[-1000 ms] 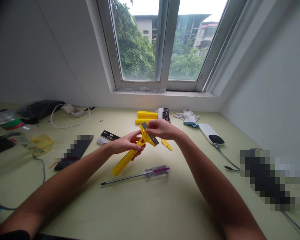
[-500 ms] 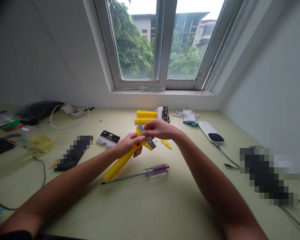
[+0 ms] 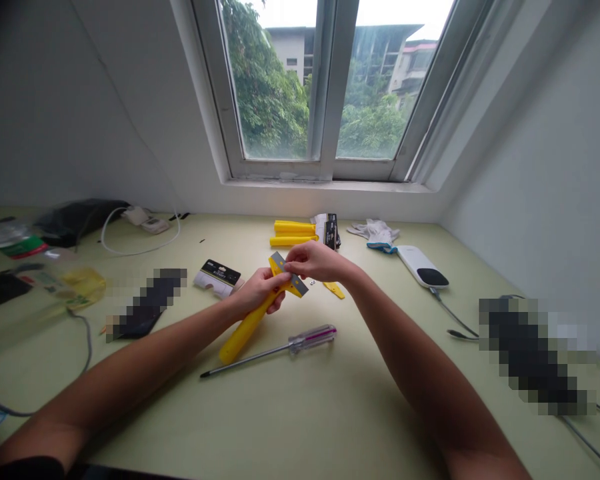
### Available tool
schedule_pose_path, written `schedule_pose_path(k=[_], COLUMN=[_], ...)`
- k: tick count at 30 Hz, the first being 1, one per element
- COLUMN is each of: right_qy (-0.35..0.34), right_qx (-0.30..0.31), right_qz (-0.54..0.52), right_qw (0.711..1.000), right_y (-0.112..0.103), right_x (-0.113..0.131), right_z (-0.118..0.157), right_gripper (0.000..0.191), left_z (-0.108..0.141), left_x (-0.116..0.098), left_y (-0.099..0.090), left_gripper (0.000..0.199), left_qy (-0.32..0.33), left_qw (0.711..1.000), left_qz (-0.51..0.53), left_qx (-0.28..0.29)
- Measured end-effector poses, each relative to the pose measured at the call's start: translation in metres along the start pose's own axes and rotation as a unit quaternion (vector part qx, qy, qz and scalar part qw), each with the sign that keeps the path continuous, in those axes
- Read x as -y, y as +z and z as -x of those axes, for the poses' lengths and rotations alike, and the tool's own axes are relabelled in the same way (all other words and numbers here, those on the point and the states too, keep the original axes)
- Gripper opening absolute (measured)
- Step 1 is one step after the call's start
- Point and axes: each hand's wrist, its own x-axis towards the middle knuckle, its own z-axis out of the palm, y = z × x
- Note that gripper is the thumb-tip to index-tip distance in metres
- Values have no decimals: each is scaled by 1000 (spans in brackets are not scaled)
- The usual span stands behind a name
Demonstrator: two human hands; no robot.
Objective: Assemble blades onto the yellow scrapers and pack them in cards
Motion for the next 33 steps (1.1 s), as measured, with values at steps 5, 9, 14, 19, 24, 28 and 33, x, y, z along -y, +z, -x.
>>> schedule_pose_path(k=[5,9,14,19,24,28,33], right_qy=[-11,5,161,300,304,306,305], right_qx=[-12,-17,-38,24,61,82,93], right_qz=[14,28,246,301,253,207,174], right_qw=[1000,999,955,905,916,926,932], right_y=[0,-4,-20,-26,-24,-28,-35], right_x=[12,13,-18,-53,-67,-71,-65], right_z=[4,4,12,22,21,22,27], right_gripper=[25,29,27,41,55,59,39], left_z=[3,4,0,-6,-6,-6,-7], left_x=[-3,-2,9,18,21,20,21], left_y=[3,-3,-18,-29,-29,-29,-29], left_gripper=[37,37,37,38,39,40,42], left_qy=[13,11,11,-22,-21,-28,-31], left_qw=[1000,1000,998,993,994,994,995], left_qz=[3,4,26,62,55,44,32], left_qx=[8,4,-55,-99,-94,-91,-94])
